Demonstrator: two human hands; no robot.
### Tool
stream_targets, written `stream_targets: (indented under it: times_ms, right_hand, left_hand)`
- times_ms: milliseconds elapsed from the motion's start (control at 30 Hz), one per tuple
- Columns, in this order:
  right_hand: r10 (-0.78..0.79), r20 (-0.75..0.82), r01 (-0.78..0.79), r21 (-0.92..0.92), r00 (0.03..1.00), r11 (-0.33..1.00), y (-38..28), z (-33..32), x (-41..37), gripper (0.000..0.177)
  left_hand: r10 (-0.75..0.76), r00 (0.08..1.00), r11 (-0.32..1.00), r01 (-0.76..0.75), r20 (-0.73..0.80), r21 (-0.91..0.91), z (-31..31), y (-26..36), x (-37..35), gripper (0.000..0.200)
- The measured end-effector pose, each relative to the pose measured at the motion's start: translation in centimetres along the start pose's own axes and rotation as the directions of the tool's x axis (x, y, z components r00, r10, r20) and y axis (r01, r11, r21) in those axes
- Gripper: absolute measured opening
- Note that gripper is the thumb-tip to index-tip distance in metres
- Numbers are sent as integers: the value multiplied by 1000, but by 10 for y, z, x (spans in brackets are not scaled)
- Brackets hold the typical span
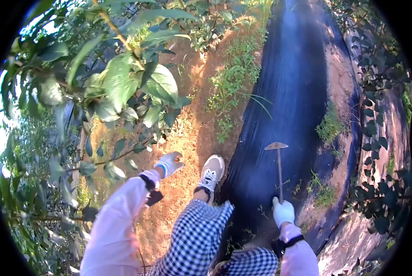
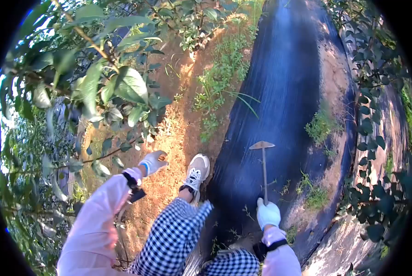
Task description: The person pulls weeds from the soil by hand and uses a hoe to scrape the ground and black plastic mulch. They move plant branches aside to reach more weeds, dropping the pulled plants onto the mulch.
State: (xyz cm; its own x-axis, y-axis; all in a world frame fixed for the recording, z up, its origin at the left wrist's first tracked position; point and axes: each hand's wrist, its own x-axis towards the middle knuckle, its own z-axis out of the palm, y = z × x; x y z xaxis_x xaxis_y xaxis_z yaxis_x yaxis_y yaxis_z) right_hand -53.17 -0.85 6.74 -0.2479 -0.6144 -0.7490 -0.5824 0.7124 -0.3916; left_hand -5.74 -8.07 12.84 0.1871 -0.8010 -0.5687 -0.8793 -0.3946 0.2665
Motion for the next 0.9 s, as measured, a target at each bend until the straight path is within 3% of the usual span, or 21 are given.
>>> stream_targets:
  times_ms: [33,100,167,267,333,367,400,500,533,600,700,733,833,867,900]
  right_hand:
    - [-4,-37,3,-23,999,1000,-12,-12,-4,49]
    - [37,-127,-21,131,991,991,-47,-32,-19,44]
    - [4,-229,12,68,973,998,-56,-40,1,42]
    - [137,-113,-84,384,984,920,-80,-39,34,44]
    - [199,-87,-133,484,976,865,-94,-26,48,45]
    - [227,-71,-156,533,971,832,-98,-16,54,46]
    - [258,-65,-176,574,964,800,-99,-4,61,46]
    - [337,-44,-244,603,940,760,-101,28,64,44]
    - [344,-53,-244,605,937,758,-107,28,61,43]
    - [369,-51,-267,599,928,755,-108,27,60,42]
    - [375,-46,-282,577,926,767,-108,25,64,42]
    - [376,-41,-288,568,926,771,-108,24,64,42]
    - [371,-51,-284,550,927,785,-107,25,66,42]
    - [369,-44,-284,558,928,780,-106,25,65,42]
    - [367,-36,-285,561,930,777,-106,24,66,42]
  left_hand:
    - [-6,986,1000,4,-167,-13,28,-25,33,50]
    - [-110,939,984,56,-327,-169,64,-64,91,56]
    - [-203,866,977,145,-457,-160,64,-59,123,60]
    - [-381,841,906,257,-384,-336,49,-43,169,86]
    - [-333,834,916,176,-439,-360,36,-18,182,87]
    - [-251,812,931,53,-527,-362,32,-13,187,85]
    - [-214,848,966,112,-485,-231,25,-17,201,76]
    - [-134,898,987,84,-420,-136,26,-19,229,56]
    - [-141,896,971,42,-420,-236,40,-40,254,35]
    - [2,847,984,-95,-531,-148,57,-83,273,26]
    - [-151,764,845,-229,-627,-483,45,-71,235,14]
    - [-190,769,824,-213,-611,-525,60,-90,225,17]
    - [-399,819,582,-120,-411,-804,77,-85,177,35]
    - [-368,795,770,-30,-483,-637,76,-87,178,47]
    - [-180,781,898,-118,-598,-424,74,-91,189,48]
